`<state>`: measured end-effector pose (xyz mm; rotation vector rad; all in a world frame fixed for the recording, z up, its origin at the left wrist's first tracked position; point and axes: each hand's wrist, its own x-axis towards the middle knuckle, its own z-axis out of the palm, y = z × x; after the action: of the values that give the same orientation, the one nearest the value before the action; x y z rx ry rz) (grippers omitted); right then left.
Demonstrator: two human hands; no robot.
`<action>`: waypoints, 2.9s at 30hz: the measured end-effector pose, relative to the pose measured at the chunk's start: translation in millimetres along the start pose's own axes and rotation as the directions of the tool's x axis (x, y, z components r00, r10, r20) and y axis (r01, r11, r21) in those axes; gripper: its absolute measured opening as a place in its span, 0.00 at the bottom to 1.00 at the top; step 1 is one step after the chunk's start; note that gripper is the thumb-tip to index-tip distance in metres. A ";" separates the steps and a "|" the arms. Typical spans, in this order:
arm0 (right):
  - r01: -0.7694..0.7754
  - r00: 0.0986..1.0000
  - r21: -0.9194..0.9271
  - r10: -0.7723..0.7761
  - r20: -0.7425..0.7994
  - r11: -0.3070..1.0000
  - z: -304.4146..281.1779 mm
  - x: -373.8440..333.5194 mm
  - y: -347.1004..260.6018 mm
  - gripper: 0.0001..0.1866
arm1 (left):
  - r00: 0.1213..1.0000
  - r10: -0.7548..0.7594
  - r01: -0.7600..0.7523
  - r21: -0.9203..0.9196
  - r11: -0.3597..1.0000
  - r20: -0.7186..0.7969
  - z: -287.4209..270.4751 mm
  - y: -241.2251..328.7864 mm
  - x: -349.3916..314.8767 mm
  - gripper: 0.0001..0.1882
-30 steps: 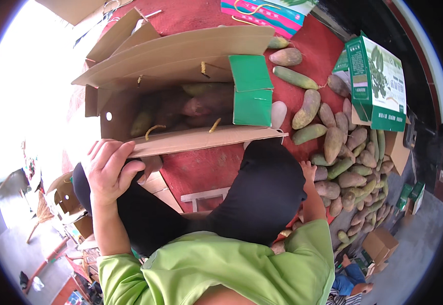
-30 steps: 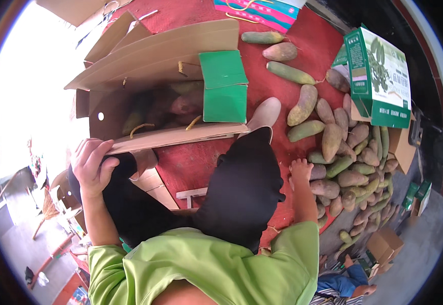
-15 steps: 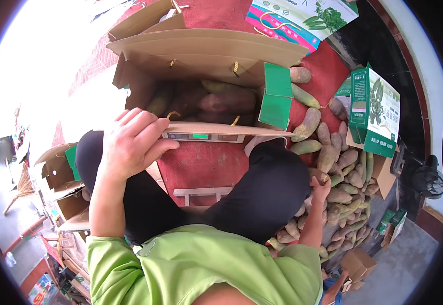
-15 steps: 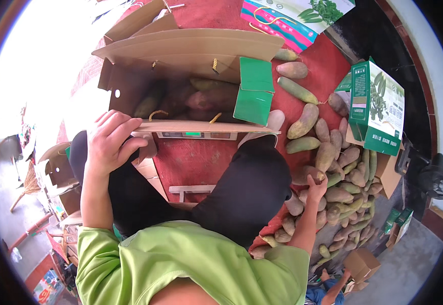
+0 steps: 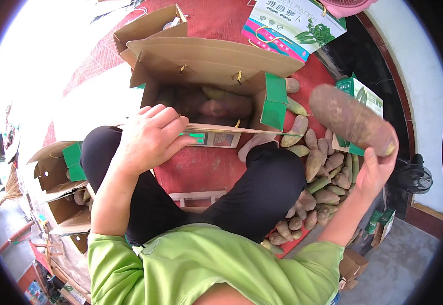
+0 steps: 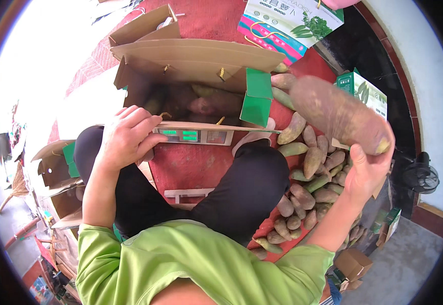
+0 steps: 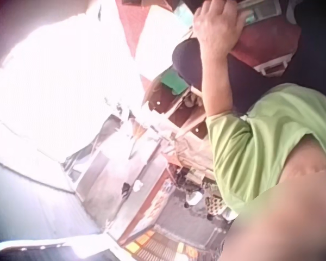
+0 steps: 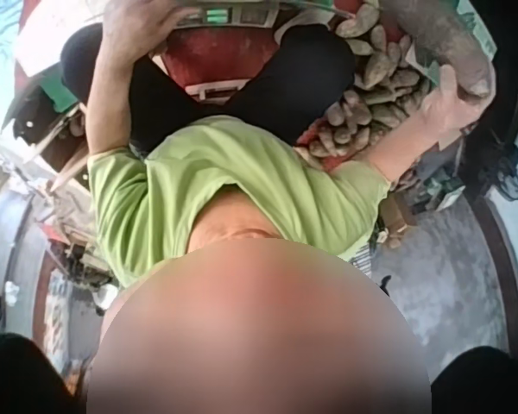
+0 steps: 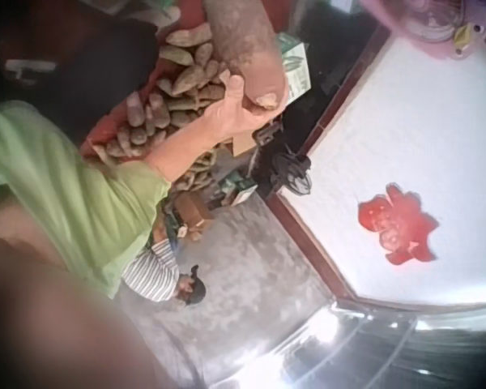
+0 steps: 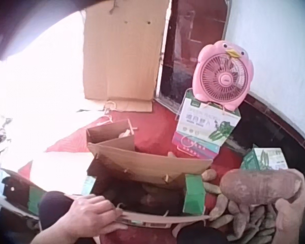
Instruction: Sorting and packing produce into cardboard boxes in a factory or warehouse setting.
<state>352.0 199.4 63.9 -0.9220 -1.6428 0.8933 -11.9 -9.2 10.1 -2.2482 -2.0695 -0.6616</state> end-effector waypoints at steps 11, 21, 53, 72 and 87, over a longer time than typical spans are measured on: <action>0.137 0.736 -0.015 -0.092 0.670 0.991 212.0 25.0 -4.2 0.29 | 1.000 0.018 -0.019 -0.040 0.999 -0.010 -1.3 -4.1 -2.6 0.15; 0.032 0.448 -0.408 0.351 0.822 0.913 236.7 47.9 34.5 0.19 | 1.000 -0.003 0.004 -0.046 0.999 0.011 0.0 -5.3 -3.3 0.15; -0.229 0.643 -0.722 0.659 0.391 0.653 2.3 -489.4 365.7 0.09 | 0.991 -0.099 0.102 0.024 0.995 -0.093 -6.4 5.9 -4.4 0.13; -0.108 0.519 -0.993 0.850 -0.096 -0.046 -100.1 -329.8 305.1 0.31 | 0.972 -0.066 0.066 -0.011 0.998 -0.226 14.9 6.3 2.8 0.12; 0.249 0.421 -0.961 0.907 -0.006 -0.122 -106.3 -381.5 351.4 0.23 | 0.976 0.081 -0.066 0.085 0.994 -0.200 16.2 3.7 8.3 0.16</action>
<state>582.9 24.0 -379.2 -2.6176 -3.0110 0.2448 -3.3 3.0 -1.1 -2.1061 -1.8754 -0.7566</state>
